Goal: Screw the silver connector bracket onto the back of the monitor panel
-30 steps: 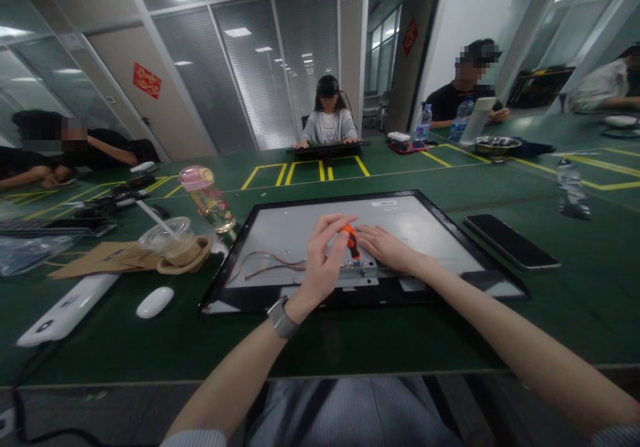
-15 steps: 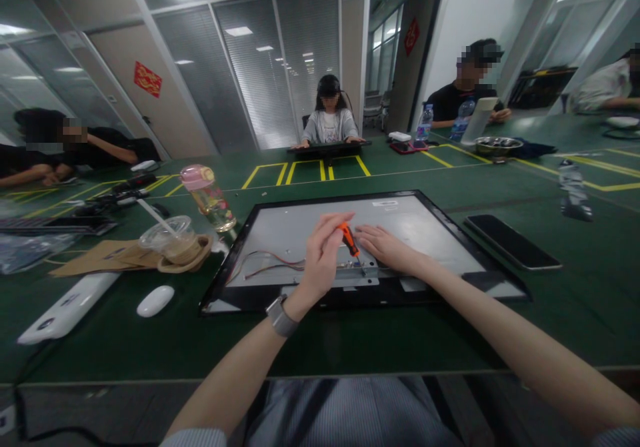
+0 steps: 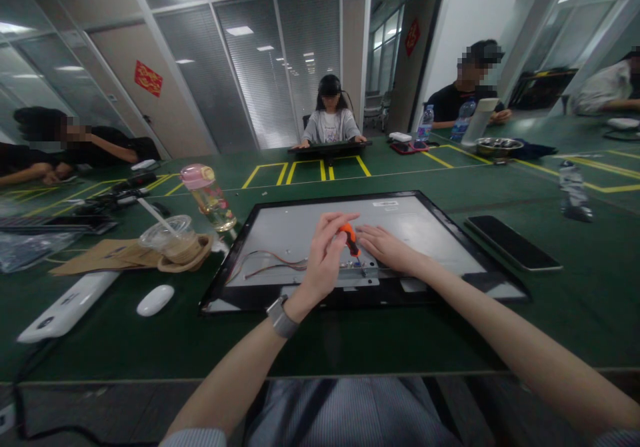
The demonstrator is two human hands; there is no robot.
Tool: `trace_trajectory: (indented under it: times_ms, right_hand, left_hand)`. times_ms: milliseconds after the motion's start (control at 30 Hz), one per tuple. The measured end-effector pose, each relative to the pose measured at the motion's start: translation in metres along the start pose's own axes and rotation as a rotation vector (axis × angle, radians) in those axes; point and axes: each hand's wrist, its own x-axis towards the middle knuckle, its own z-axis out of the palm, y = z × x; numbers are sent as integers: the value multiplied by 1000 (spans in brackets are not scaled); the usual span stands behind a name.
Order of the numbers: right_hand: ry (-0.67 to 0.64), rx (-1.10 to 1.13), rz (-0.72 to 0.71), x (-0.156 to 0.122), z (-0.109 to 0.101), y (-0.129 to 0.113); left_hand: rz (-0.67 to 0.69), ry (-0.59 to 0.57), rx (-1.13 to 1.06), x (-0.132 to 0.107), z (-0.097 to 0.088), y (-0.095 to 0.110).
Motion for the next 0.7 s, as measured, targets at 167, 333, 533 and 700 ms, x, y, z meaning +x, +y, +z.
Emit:
trace_trajectory:
  times_ms: [167,333,533,700]
  right_hand:
    - [-8,-2,6,0,-2,-2]
    - [27,24,-31,-1,-2,0]
    - [31,-2,-14,0,1,1]
    - [25,1,-40,-2,-2,-1]
  left_hand:
    - [-14,-18,-38,2,1,-5]
    - [-2,4,0,2,1,-5]
    - [-32,-26,-59,2,0,2]
    - [40,39,-16,2,2,-2]
